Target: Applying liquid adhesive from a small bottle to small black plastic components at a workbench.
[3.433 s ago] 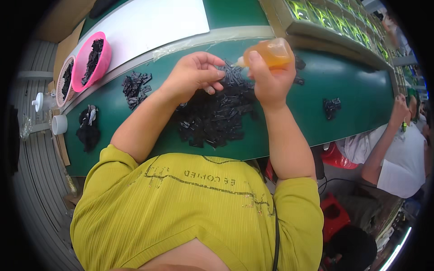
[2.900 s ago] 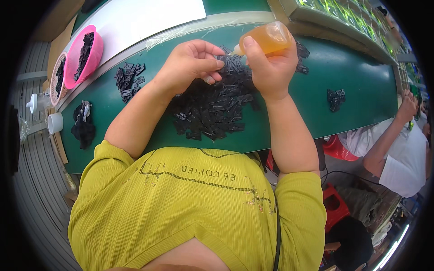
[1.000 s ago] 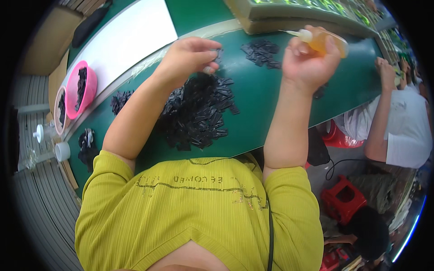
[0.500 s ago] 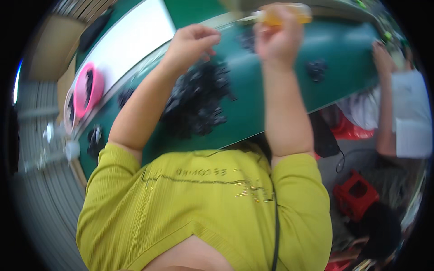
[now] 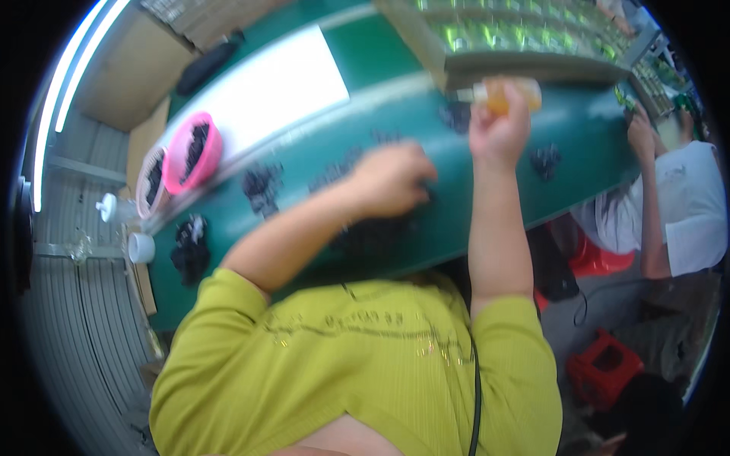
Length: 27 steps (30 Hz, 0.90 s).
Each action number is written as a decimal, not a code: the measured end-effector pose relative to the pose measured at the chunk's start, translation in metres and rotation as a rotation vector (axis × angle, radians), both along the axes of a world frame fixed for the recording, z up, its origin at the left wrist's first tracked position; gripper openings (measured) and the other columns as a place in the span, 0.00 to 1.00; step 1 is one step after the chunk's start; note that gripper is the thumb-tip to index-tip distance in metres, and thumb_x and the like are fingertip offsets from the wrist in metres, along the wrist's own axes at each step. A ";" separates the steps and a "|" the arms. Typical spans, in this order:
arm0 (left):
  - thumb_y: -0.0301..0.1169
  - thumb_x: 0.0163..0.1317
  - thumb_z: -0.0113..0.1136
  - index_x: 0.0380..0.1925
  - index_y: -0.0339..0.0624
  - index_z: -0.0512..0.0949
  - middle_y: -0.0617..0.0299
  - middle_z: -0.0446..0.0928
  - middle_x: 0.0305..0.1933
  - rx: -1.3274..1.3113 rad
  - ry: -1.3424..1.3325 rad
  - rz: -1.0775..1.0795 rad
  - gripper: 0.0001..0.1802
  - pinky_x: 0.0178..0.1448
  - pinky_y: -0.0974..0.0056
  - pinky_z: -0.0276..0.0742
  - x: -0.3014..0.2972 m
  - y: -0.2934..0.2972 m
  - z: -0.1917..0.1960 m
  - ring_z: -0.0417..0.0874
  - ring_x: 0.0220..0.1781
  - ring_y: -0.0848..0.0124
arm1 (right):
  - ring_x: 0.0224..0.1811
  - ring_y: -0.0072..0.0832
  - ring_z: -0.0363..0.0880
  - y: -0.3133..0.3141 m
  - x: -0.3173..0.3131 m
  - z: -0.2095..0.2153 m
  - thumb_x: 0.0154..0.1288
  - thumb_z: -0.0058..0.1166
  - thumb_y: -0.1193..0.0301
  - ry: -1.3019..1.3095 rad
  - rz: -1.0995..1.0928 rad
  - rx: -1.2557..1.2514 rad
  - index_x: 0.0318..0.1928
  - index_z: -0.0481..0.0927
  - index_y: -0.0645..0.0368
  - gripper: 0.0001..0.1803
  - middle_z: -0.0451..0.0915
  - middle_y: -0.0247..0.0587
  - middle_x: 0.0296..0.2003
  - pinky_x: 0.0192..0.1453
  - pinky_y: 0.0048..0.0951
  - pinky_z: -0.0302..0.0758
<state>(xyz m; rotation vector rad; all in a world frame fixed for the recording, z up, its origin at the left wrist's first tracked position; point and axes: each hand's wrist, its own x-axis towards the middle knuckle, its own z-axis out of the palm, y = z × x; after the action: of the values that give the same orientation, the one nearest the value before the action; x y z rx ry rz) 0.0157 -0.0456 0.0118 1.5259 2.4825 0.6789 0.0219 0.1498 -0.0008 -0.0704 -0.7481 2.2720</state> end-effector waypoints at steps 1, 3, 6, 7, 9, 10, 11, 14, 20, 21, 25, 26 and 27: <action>0.31 0.44 0.63 0.28 0.46 0.80 0.53 0.76 0.36 -0.043 -0.009 -0.036 0.08 0.43 0.55 0.75 0.001 0.006 -0.009 0.78 0.41 0.52 | 0.16 0.18 0.64 -0.001 0.005 -0.001 0.59 0.51 0.66 0.009 -0.016 0.006 0.37 0.73 0.58 0.09 0.76 0.38 0.29 0.17 0.17 0.60; 0.29 0.42 0.63 0.26 0.46 0.80 0.52 0.75 0.36 -0.179 -0.027 -0.064 0.08 0.42 0.55 0.75 0.002 0.019 -0.014 0.78 0.41 0.53 | 0.17 0.18 0.65 -0.001 0.022 0.001 0.59 0.51 0.66 -0.062 -0.093 -0.026 0.39 0.74 0.59 0.11 0.76 0.41 0.30 0.17 0.17 0.61; 0.31 0.44 0.65 0.25 0.44 0.79 0.54 0.77 0.31 -0.256 -0.072 -0.082 0.08 0.40 0.56 0.74 0.002 0.021 -0.008 0.78 0.37 0.55 | 0.17 0.20 0.66 -0.005 0.053 0.003 0.59 0.52 0.66 -0.052 -0.073 -0.030 0.41 0.73 0.60 0.13 0.76 0.42 0.31 0.18 0.18 0.62; 0.31 0.44 0.65 0.25 0.44 0.79 0.54 0.77 0.31 -0.254 -0.047 -0.097 0.08 0.40 0.56 0.74 0.002 0.024 -0.006 0.78 0.37 0.55 | 0.17 0.20 0.66 -0.002 0.065 0.003 0.59 0.52 0.66 -0.028 -0.091 -0.028 0.41 0.73 0.60 0.13 0.76 0.42 0.31 0.18 0.18 0.62; 0.32 0.44 0.65 0.26 0.42 0.78 0.54 0.77 0.30 -0.321 -0.174 -0.125 0.09 0.39 0.56 0.73 -0.001 0.021 -0.003 0.78 0.38 0.56 | 0.17 0.21 0.67 -0.002 0.081 -0.004 0.59 0.51 0.67 -0.099 -0.105 -0.058 0.40 0.73 0.60 0.12 0.76 0.43 0.31 0.18 0.18 0.63; 0.33 0.45 0.66 0.26 0.40 0.78 0.55 0.77 0.30 -0.293 -0.204 -0.103 0.10 0.40 0.58 0.74 -0.001 0.018 -0.002 0.78 0.37 0.57 | 0.17 0.21 0.67 0.000 0.088 -0.008 0.59 0.51 0.67 -0.086 -0.119 -0.060 0.40 0.73 0.60 0.12 0.76 0.43 0.31 0.18 0.18 0.63; 0.33 0.45 0.66 0.26 0.40 0.78 0.55 0.77 0.30 -0.295 -0.193 -0.117 0.10 0.40 0.58 0.74 -0.004 0.015 -0.002 0.78 0.37 0.57 | 0.17 0.21 0.68 0.001 0.096 -0.011 0.59 0.50 0.67 -0.092 -0.110 -0.068 0.40 0.73 0.60 0.12 0.76 0.43 0.31 0.18 0.18 0.64; 0.29 0.47 0.65 0.27 0.39 0.77 0.60 0.75 0.25 -0.023 -0.484 0.083 0.08 0.35 0.66 0.74 -0.013 0.001 -0.007 0.77 0.29 0.69 | 0.17 0.22 0.69 0.004 0.112 -0.020 0.59 0.50 0.67 -0.105 -0.095 -0.093 0.40 0.73 0.59 0.11 0.77 0.44 0.31 0.19 0.17 0.66; 0.25 0.56 0.60 0.38 0.38 0.76 0.65 0.76 0.26 0.214 -0.871 0.289 0.09 0.25 0.72 0.72 0.000 -0.006 -0.006 0.76 0.23 0.78 | 0.16 0.18 0.66 -0.006 0.122 -0.035 0.61 0.48 0.66 -0.152 -0.063 -0.075 0.42 0.72 0.59 0.12 0.78 0.42 0.33 0.18 0.17 0.64; 0.25 0.57 0.59 0.39 0.37 0.76 0.65 0.76 0.27 0.236 -0.965 0.346 0.09 0.25 0.73 0.72 0.005 -0.003 -0.004 0.76 0.22 0.78 | 0.16 0.19 0.67 -0.008 0.120 -0.037 0.60 0.49 0.66 -0.167 -0.048 -0.077 0.44 0.71 0.59 0.13 0.77 0.42 0.34 0.19 0.17 0.64; 0.23 0.61 0.56 0.41 0.34 0.74 0.61 0.77 0.31 0.323 -1.173 0.330 0.08 0.26 0.73 0.76 0.009 0.000 -0.013 0.80 0.25 0.75 | 0.18 0.20 0.68 -0.022 0.108 -0.044 0.60 0.47 0.69 -0.182 -0.064 0.109 0.45 0.70 0.59 0.13 0.77 0.44 0.35 0.19 0.17 0.65; 0.23 0.61 0.55 0.41 0.34 0.74 0.61 0.76 0.32 0.348 -1.205 0.318 0.09 0.26 0.73 0.77 0.010 0.001 -0.014 0.81 0.25 0.74 | 0.19 0.22 0.69 -0.025 0.106 -0.041 0.59 0.48 0.71 -0.182 -0.065 0.093 0.44 0.70 0.60 0.13 0.76 0.45 0.34 0.19 0.18 0.66; 0.23 0.62 0.54 0.42 0.34 0.73 0.60 0.76 0.33 0.373 -1.235 0.312 0.09 0.27 0.73 0.77 0.010 0.000 -0.017 0.82 0.26 0.73 | 0.20 0.23 0.70 -0.028 0.104 -0.040 0.57 0.49 0.73 -0.182 -0.063 0.075 0.44 0.70 0.61 0.13 0.76 0.46 0.33 0.18 0.19 0.66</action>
<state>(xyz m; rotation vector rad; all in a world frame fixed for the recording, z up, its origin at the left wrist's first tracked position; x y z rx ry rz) 0.0255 -0.0455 -0.0054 0.4123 1.6184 1.5696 0.1263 0.1221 -0.0404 -0.2650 -0.9122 2.1957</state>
